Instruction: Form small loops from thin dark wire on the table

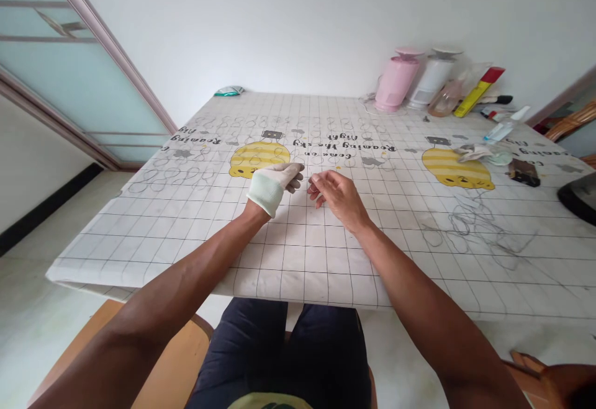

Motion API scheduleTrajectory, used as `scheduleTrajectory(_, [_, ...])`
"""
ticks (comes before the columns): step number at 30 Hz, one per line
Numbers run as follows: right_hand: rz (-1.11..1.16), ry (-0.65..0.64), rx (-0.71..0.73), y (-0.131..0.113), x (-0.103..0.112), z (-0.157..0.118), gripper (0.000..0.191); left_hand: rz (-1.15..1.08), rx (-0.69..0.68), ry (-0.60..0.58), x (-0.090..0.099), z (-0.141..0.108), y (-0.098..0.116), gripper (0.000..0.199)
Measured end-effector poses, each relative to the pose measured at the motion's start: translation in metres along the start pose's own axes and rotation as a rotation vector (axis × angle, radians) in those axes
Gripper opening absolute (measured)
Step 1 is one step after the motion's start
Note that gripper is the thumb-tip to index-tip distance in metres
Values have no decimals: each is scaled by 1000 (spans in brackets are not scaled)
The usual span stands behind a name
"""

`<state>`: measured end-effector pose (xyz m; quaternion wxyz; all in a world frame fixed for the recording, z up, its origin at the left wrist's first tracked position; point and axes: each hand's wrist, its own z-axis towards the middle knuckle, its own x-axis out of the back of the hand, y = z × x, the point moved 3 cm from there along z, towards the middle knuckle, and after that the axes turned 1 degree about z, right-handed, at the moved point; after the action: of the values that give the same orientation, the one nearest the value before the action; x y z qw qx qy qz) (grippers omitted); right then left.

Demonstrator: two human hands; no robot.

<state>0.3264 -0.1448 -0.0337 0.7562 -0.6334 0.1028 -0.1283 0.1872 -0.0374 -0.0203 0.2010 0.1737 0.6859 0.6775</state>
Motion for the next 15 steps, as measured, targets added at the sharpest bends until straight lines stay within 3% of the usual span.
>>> scheduleTrajectory(6, [21, 4, 0, 4, 0, 2, 34, -51, 9, -124, -5, 0, -7, 18])
scheduleTrajectory(15, [119, -94, 3, -3, 0, -1, 33, -367, 121, -339, -4, 9, -15, 21])
